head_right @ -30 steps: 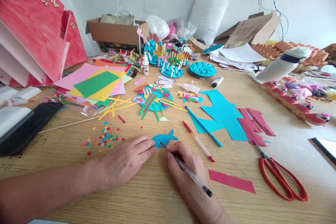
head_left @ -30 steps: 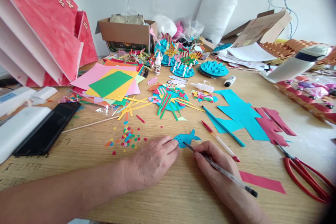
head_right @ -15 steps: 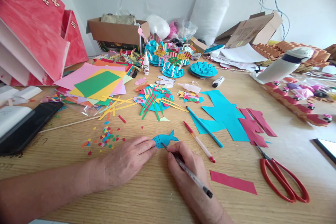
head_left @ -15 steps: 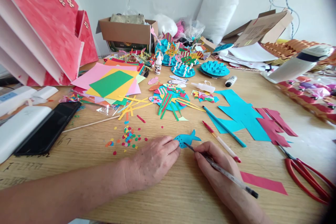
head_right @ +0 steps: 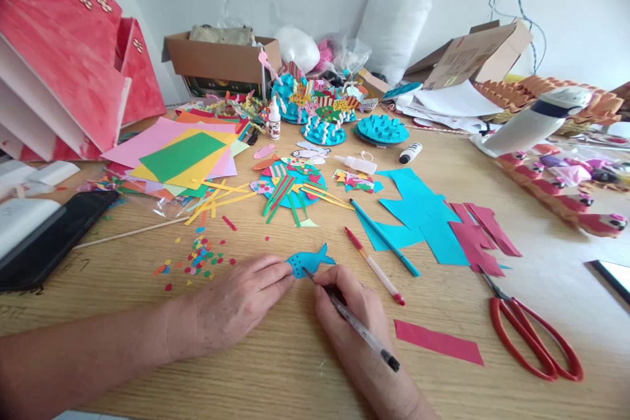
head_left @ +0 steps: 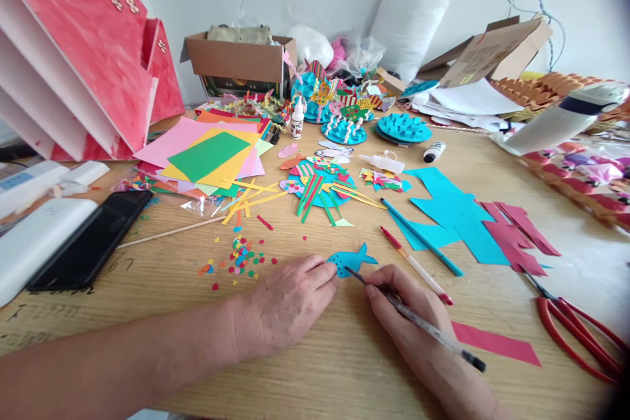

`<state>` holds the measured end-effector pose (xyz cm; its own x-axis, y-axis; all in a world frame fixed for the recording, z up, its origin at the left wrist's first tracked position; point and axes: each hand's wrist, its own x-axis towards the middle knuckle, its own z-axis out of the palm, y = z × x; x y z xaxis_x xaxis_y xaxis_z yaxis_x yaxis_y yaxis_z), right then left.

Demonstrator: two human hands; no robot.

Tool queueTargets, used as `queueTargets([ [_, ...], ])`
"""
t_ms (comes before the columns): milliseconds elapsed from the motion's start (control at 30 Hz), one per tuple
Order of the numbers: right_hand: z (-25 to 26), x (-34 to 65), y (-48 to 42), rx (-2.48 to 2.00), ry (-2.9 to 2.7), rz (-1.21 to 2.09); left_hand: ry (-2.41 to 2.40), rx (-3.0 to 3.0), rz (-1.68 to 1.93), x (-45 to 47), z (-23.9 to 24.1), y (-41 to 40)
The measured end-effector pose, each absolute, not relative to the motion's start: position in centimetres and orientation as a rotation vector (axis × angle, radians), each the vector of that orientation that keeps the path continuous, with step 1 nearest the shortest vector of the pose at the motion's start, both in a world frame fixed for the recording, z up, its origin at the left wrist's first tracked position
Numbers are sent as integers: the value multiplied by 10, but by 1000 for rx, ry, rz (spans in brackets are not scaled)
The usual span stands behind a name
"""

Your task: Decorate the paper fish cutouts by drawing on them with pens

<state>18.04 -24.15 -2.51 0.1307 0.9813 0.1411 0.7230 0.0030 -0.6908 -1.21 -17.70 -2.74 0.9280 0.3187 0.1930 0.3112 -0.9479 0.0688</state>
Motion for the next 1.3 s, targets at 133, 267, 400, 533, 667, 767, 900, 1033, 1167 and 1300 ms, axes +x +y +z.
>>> queueTargets([
  [133,-25,180,-242,-1775,-1628,536,491,3051,320,-12,-27,-177],
  [267,-26,180,-243,-1781,-1632,534,503,3039,315,-11,-26,-176],
  [400,-27,180,-242,-1799,-1629,526,498,3046,305,-11,-24,-176],
  [533,-25,180,-242,-1803,-1631,521,500,3034,281,-11,-21,-176],
  [667,-23,179,-241,-1811,-1622,537,512,3016,295,-11,-21,-176],
  [767,-23,179,-240,-1800,-1619,526,506,3012,297,-11,-21,-176],
  [900,-23,179,-240,-1805,-1612,550,514,3016,290,-11,-21,-177],
  [1033,-24,180,-241,-1801,-1606,542,510,3017,310,-11,-22,-177],
  [1167,-25,181,-241,-1796,-1604,564,510,3009,309,-11,-23,-177],
  [1300,-26,181,-241,-1802,-1600,568,504,3013,302,-11,-22,-176],
])
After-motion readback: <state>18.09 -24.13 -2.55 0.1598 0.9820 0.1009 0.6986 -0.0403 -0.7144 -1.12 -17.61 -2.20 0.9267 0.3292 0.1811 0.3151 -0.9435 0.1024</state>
